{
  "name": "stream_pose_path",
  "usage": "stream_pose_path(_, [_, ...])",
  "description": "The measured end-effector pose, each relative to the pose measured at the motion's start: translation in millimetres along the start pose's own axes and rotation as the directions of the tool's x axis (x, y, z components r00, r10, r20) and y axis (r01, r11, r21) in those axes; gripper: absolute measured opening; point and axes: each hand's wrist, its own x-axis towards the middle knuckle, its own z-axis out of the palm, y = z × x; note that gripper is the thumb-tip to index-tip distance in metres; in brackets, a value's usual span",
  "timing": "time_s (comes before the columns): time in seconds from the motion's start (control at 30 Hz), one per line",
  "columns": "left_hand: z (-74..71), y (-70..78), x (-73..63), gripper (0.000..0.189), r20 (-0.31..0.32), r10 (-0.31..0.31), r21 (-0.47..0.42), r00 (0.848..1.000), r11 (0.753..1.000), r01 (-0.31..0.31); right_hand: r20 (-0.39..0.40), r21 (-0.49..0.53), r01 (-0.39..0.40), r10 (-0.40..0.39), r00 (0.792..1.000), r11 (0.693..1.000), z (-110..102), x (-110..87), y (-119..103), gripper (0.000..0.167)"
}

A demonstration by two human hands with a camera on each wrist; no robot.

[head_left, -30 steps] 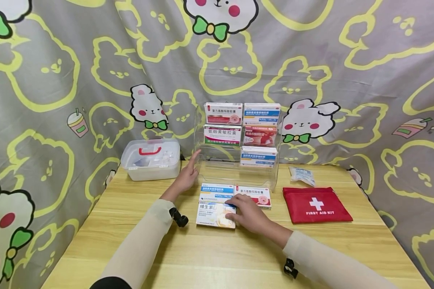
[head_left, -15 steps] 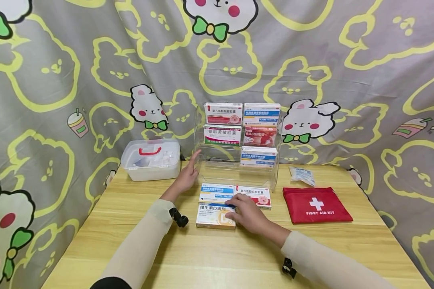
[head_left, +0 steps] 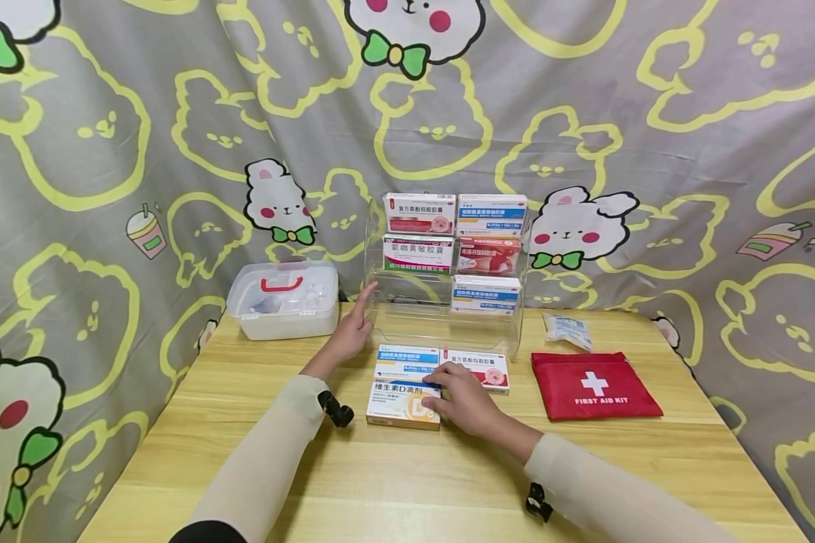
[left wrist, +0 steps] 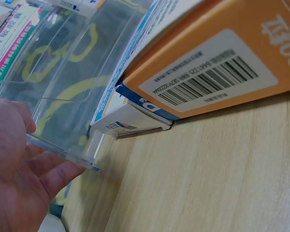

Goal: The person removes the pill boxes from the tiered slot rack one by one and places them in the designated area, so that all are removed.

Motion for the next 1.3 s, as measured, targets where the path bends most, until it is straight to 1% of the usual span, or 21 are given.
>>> stream_pose_path(0.13, [0.1,0.5,-0.1,0.080,0.006,-0.007,-0.002,1.000,1.000,0.007,0.012,0.016,-0.013,0.013,1.000,1.000,-2,0.2,-1,0.039])
stream_pose_path(0.3, [-0.2,1.2,0.0,0.081,0.010,-0.025,0.001,1.000,1.000,0.025,0.033,0.064,-0.047,0.045,0.998,0.997,-7,1.3,-4,0.038])
stream_pose_path(0.4, [-0.6,1.5,-0.1,0.080,0.010,-0.028,0.003,1.000,1.000,0.028,0.023,0.085,-0.060,0.058,0.998,0.995,-11,3.7,-6,0.037])
stream_pose_path(0.53, [-0.5,0.0,0.3,0.080,0.010,-0.026,0.008,1.000,1.000,0.026,0.010,0.088,-0.051,0.050,0.999,0.995,-18,7.8,-6,0.039])
stream_pose_path(0.7, [-0.5,-0.5,0.4,0.081,0.016,-0.030,0.014,0.999,0.999,0.030,-0.006,0.081,-0.037,0.037,0.999,0.996,-31,13.2,-5,0.041])
stream_pose_path(0.77, [-0.7,-0.5,0.2,0.083,0.018,-0.031,0.018,0.999,0.999,0.030,-0.017,0.102,-0.024,0.026,1.000,0.994,-37,15.5,-5,0.041])
stream_pose_path(0.9, [-1.0,-0.2,-0.4,0.086,0.018,-0.028,0.021,0.999,0.999,0.027,-0.042,0.103,-0.004,0.008,0.999,0.995,-47,20.3,-2,0.040])
stream_pose_path(1.0, [-1.2,-0.2,-0.5,0.087,0.018,-0.029,0.017,0.999,0.999,0.028,-0.044,0.084,-0.022,0.025,0.999,0.996,-55,23.0,-2,0.041])
stream_pose_path(1.1, [-1.2,-0.2,-0.4,0.087,0.019,-0.031,0.015,0.999,0.999,0.031,-0.039,0.090,-0.056,0.060,0.997,0.994,-63,25.3,-2,0.043])
stream_pose_path(1.3, [-0.9,0.7,-0.5,0.084,0.021,-0.037,0.014,0.999,0.999,0.036,-0.055,0.076,-0.056,0.060,0.997,0.996,-79,30.8,1,0.047])
